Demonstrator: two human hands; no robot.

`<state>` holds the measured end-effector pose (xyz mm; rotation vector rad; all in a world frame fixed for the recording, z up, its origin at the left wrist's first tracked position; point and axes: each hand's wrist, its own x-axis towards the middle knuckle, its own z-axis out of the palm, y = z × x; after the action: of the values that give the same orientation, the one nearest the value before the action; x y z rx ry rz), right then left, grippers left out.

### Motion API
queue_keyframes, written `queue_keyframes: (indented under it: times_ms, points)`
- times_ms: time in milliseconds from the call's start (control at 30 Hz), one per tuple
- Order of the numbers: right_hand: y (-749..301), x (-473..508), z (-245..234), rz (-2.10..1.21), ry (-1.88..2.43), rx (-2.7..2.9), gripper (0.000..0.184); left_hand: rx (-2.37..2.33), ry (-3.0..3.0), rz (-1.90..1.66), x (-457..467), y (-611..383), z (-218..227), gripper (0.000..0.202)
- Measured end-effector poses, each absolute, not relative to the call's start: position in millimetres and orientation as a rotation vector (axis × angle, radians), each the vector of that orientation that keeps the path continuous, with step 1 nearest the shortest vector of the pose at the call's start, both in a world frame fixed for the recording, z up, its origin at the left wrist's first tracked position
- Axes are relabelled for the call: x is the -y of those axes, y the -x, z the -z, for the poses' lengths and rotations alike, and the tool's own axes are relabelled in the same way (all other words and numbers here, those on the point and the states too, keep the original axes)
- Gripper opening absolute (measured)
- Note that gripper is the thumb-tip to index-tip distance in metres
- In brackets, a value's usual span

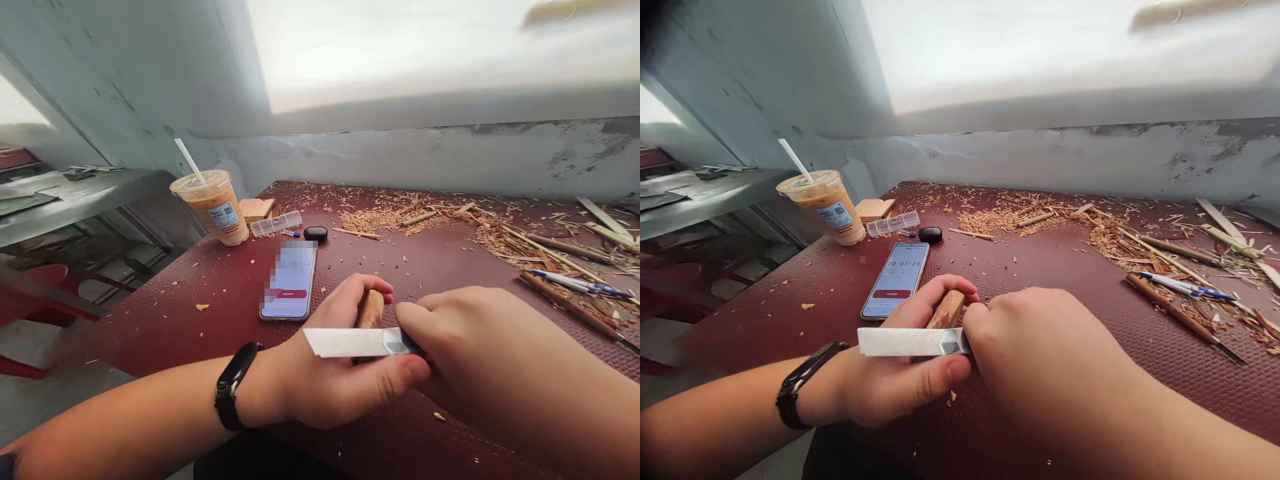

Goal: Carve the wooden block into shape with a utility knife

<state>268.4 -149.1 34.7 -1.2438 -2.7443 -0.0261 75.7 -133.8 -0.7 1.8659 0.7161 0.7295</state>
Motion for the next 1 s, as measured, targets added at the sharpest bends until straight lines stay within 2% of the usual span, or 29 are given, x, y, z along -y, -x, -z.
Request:
queue_keyframes:
  times_ms: [100, 200, 400, 467, 633, 767, 1000]
  points:
    - [-270.2, 146.4, -42.6, 0.02, 1.184, 2.766, 0.026, -0.523, -1.906, -0.665, 128.6, -73.4, 4.0, 0.062]
    - [-273.6, 148.9, -42.6, 0.045, 1.184, 2.75, 0.021, -0.463, -1.98, -0.698, 125.9, -70.5, 10.3, 0.067]
    - [-278.4, 152.0, -32.2, -0.011, 1.251, 2.749, 0.02, -0.629, -2.196, -0.925, 124.0, -71.7, 15.0, 0.071]
    - [-278.7, 147.9, -28.5, -0.031, 1.248, 2.764, 0.023, -0.717, -2.254, -0.901, 122.7, -73.0, 13.9, 0.07]
    - [-283.0, 131.6, -17.2, -0.059, 1.162, 2.772, 0.034, -1.001, -2.176, -0.864, 118.4, -73.9, 16.8, 0.082]
    - [-288.9, 121.1, -4.3, -0.024, 1.206, 2.818, 0.036, -1.074, -2.25, -0.874, 114.1, -75.3, 23.7, 0.09]
    - [-289.0, 118.3, 8.8, -0.175, 1.194, 2.819, 0.032, -1.087, -2.301, -0.879, 112.2, -74.8, 31.7, 0.069]
